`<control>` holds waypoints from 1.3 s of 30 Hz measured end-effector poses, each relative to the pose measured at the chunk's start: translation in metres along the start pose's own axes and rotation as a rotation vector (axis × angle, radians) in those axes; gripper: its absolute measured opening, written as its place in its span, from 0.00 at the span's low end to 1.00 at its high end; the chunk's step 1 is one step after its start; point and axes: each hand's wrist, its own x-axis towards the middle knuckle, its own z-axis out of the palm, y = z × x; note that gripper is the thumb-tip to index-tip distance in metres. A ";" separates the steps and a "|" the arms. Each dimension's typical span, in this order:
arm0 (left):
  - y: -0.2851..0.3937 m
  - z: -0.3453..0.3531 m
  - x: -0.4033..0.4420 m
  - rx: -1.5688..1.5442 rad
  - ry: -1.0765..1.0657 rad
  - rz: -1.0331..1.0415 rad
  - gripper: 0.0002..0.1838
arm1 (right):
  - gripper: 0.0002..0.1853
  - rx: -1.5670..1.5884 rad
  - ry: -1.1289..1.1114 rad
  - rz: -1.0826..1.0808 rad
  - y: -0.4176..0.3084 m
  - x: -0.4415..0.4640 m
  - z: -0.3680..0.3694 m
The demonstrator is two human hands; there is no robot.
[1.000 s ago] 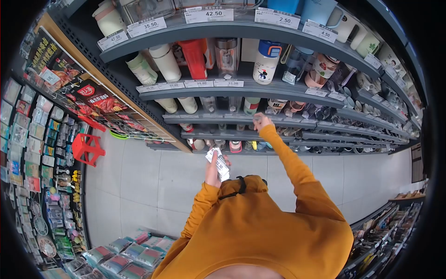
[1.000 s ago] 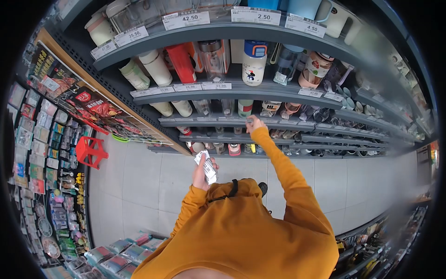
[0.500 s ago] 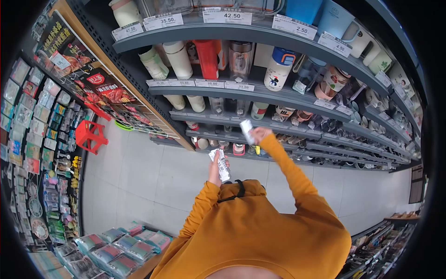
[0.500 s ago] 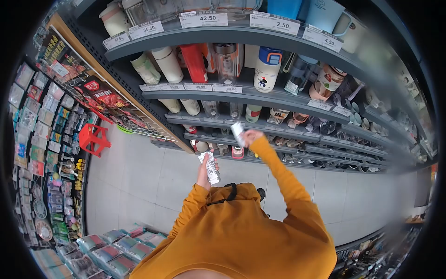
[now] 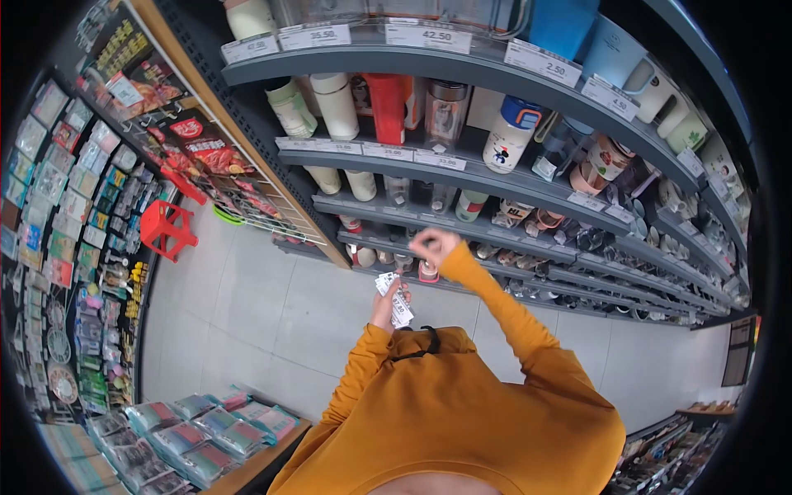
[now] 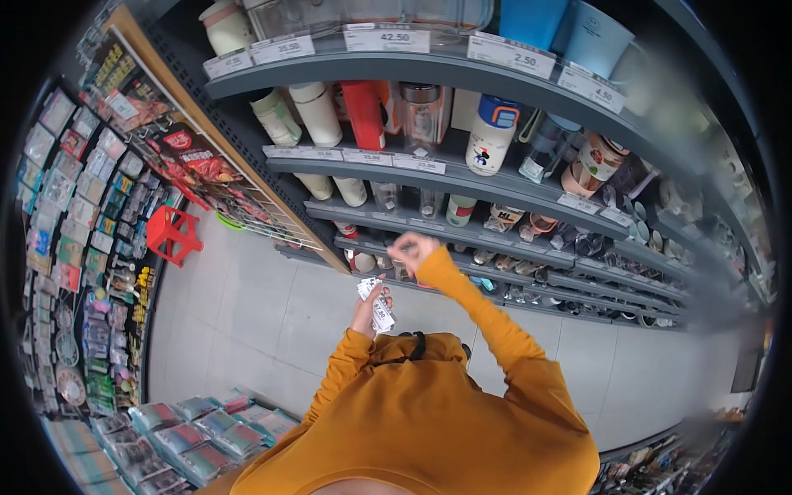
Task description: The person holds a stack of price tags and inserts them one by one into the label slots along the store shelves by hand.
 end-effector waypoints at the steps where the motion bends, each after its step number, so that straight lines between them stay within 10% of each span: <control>1: 0.004 0.003 -0.005 0.003 0.010 -0.013 0.20 | 0.18 -0.109 0.066 -0.100 -0.012 0.017 -0.005; 6: -0.002 0.002 -0.011 0.002 -0.028 -0.052 0.22 | 0.27 -0.560 0.436 -0.403 -0.074 0.092 -0.017; 10: 0.002 0.006 -0.019 -0.036 -0.048 -0.045 0.26 | 0.14 -0.801 0.415 -0.333 -0.090 0.129 -0.029; 15: 0.020 0.012 -0.025 -0.154 0.032 0.057 0.30 | 0.08 -0.426 0.464 -0.490 -0.113 0.093 -0.031; 20: 0.024 0.007 -0.018 -0.169 0.154 0.182 0.26 | 0.05 0.434 -0.019 -0.066 -0.025 0.020 0.031; 26: 0.011 -0.003 -0.007 0.013 0.143 0.183 0.21 | 0.12 0.204 -0.326 0.298 0.021 -0.054 0.070; 39: -0.014 -0.028 -0.014 -0.226 0.046 -0.095 0.22 | 0.22 -0.195 -0.077 0.049 0.054 0.133 0.076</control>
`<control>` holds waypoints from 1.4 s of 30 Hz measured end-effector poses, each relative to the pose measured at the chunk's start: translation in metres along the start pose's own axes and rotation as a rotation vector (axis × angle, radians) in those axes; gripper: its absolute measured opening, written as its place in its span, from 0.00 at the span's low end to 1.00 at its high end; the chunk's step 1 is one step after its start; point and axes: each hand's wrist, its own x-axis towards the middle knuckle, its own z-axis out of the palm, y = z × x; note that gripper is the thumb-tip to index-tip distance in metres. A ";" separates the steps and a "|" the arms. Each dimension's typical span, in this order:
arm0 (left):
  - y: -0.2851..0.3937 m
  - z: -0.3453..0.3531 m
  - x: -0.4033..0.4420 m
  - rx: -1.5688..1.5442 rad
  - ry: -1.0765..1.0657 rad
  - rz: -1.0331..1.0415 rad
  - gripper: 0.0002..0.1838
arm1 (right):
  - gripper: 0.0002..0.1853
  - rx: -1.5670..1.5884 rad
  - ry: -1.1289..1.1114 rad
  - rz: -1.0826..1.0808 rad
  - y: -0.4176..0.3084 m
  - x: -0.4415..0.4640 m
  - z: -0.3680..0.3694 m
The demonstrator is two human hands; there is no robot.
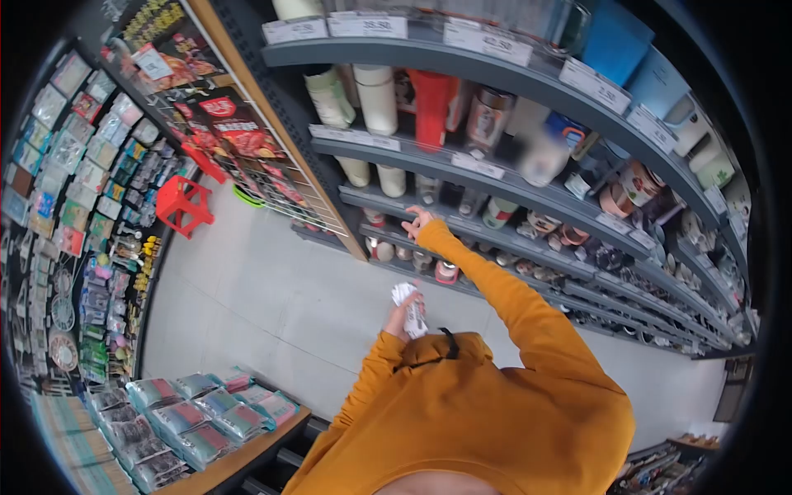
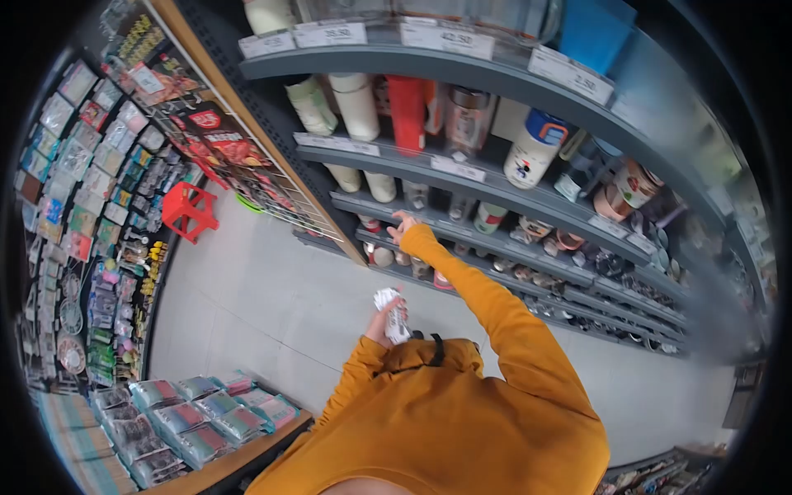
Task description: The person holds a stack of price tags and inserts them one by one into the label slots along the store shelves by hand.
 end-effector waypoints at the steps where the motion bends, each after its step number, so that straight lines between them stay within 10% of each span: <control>1: -0.001 -0.003 -0.003 -0.016 -0.025 -0.020 0.21 | 0.24 -0.053 0.024 0.030 0.010 0.033 0.013; 5: -0.008 -0.019 -0.024 -0.034 -0.029 -0.076 0.21 | 0.25 -0.616 0.163 0.015 0.012 0.084 0.042; 9: -0.028 -0.029 -0.059 0.106 0.009 -0.351 0.24 | 0.20 -0.646 0.137 0.010 0.014 0.103 0.047; 16: -0.015 -0.058 -0.053 -0.088 0.059 -0.177 0.26 | 0.17 -0.339 0.286 -0.107 0.022 0.078 0.032; 21: 0.039 -0.047 -0.014 0.058 0.184 0.191 0.28 | 0.08 0.591 -0.025 0.075 0.012 -0.005 0.066; 28: 0.098 -0.010 0.032 0.126 -0.084 0.322 0.27 | 0.14 0.357 -0.442 0.314 -0.035 -0.086 0.045; 37: 0.111 0.009 0.031 0.041 -0.091 0.209 0.23 | 0.20 -0.075 0.287 -0.578 -0.294 -0.067 -0.132; 42: 0.109 0.020 0.019 0.060 -0.071 0.177 0.16 | 0.25 -0.317 0.447 -0.676 -0.382 -0.019 -0.133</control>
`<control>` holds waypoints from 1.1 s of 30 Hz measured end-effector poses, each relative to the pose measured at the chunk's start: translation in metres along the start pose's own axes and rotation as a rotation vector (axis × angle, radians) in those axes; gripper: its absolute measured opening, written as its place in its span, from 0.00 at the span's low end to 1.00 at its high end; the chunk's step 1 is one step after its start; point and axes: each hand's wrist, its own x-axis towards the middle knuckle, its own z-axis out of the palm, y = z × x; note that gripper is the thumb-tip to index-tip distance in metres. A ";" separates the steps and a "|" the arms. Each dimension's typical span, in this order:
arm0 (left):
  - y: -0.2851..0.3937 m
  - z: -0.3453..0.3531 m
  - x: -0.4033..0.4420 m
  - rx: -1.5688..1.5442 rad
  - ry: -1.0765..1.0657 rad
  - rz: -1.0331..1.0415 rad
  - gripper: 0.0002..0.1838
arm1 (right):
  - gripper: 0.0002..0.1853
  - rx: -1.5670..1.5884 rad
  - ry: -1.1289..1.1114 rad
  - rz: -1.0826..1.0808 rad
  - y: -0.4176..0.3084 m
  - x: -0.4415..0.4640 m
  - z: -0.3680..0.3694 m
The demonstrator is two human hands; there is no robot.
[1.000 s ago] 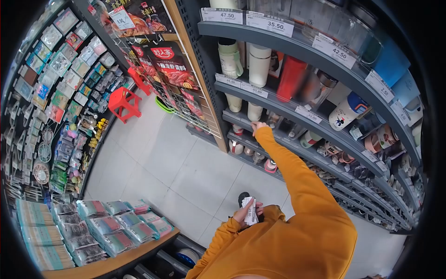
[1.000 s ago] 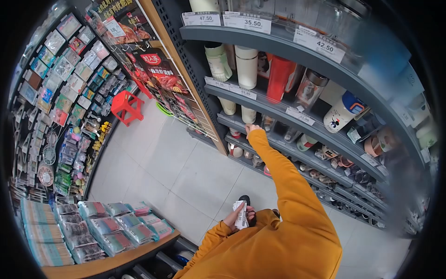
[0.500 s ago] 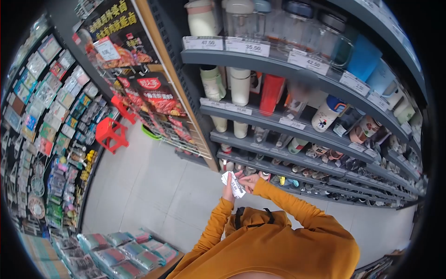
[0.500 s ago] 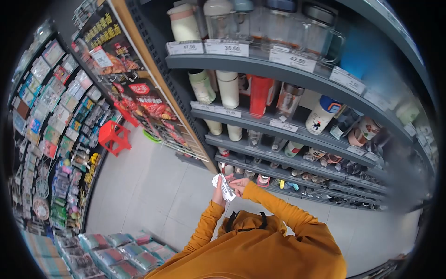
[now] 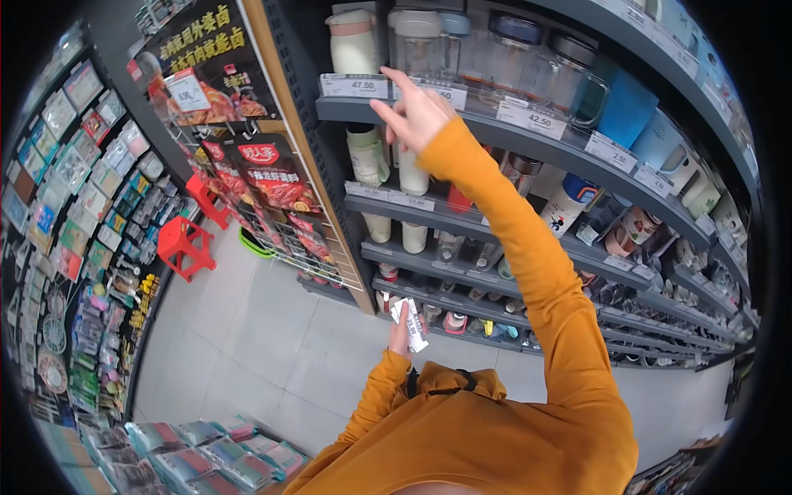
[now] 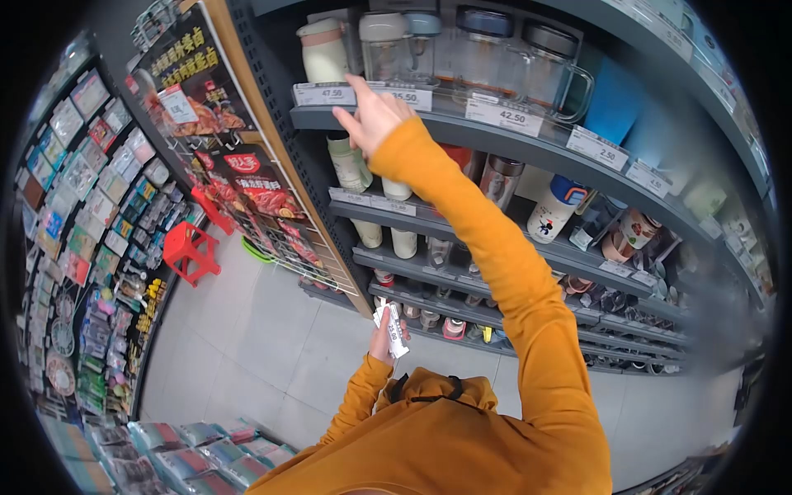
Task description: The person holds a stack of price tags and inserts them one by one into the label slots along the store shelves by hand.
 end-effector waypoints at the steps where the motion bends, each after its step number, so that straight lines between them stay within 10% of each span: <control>1: 0.002 0.001 -0.004 -0.013 -0.004 0.008 0.15 | 0.23 -0.096 0.059 -0.036 0.008 0.015 0.016; 19: 0.048 0.006 -0.029 -0.161 -0.027 0.212 0.22 | 0.12 0.319 0.458 0.076 0.013 0.012 0.013; 33: 0.080 0.021 -0.049 -0.212 -0.069 0.322 0.22 | 0.10 0.357 0.267 0.087 0.013 -0.058 0.029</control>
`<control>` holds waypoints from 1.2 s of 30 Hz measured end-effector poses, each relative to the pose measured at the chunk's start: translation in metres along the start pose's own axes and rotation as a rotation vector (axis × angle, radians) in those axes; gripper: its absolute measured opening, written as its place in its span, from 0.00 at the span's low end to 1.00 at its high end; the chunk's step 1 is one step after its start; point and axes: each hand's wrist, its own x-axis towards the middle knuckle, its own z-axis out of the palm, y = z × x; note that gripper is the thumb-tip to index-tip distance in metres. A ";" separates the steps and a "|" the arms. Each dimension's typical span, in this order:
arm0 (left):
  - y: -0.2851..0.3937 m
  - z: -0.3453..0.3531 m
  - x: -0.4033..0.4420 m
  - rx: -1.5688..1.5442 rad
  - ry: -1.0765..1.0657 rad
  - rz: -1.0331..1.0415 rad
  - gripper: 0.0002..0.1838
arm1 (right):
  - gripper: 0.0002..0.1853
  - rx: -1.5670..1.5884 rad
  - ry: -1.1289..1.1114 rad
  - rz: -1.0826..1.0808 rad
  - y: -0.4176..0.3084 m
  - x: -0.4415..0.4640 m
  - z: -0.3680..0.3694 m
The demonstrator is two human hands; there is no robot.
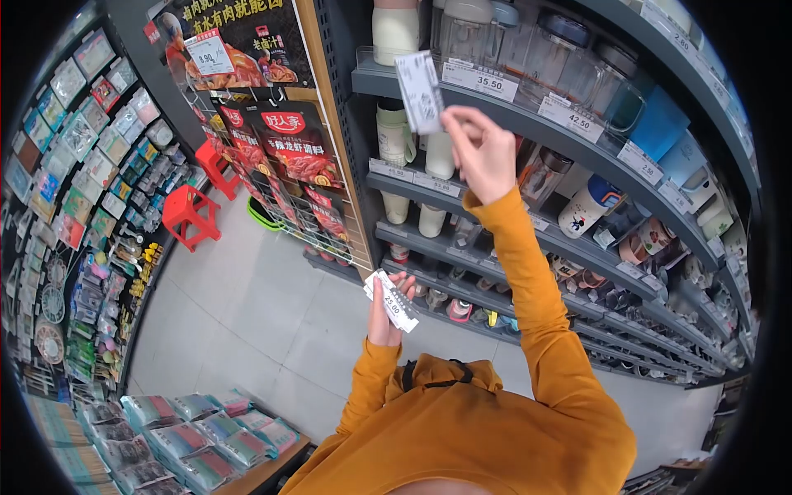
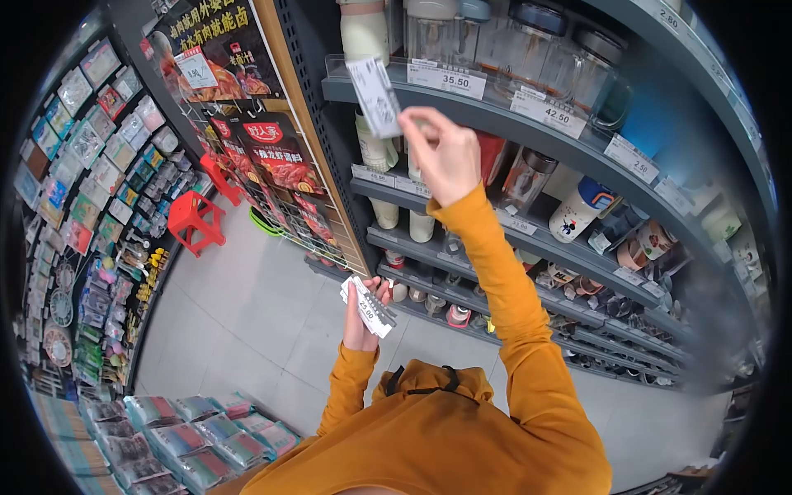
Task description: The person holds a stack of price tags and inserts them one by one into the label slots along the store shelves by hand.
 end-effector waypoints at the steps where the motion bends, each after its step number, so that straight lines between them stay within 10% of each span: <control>1: 0.005 0.010 -0.002 0.020 -0.019 0.011 0.22 | 0.10 0.100 -0.125 0.147 0.001 -0.010 0.000; 9: 0.031 0.040 0.000 0.141 -0.039 0.203 0.20 | 0.10 0.090 -0.667 0.403 0.038 -0.107 0.016; 10: 0.031 0.042 -0.002 0.138 -0.033 0.166 0.20 | 0.09 -0.003 -0.627 0.110 0.047 -0.115 0.019; 15: 0.029 0.048 -0.001 0.126 -0.057 0.117 0.21 | 0.10 0.383 -0.656 0.664 0.036 -0.117 0.013; 26: 0.035 0.045 0.009 0.062 0.015 0.166 0.21 | 0.13 0.311 -0.843 0.729 0.032 -0.117 0.009; 36: 0.010 0.040 0.002 0.148 -0.099 -0.008 0.26 | 0.09 -0.351 -0.053 -0.447 -0.032 0.037 -0.035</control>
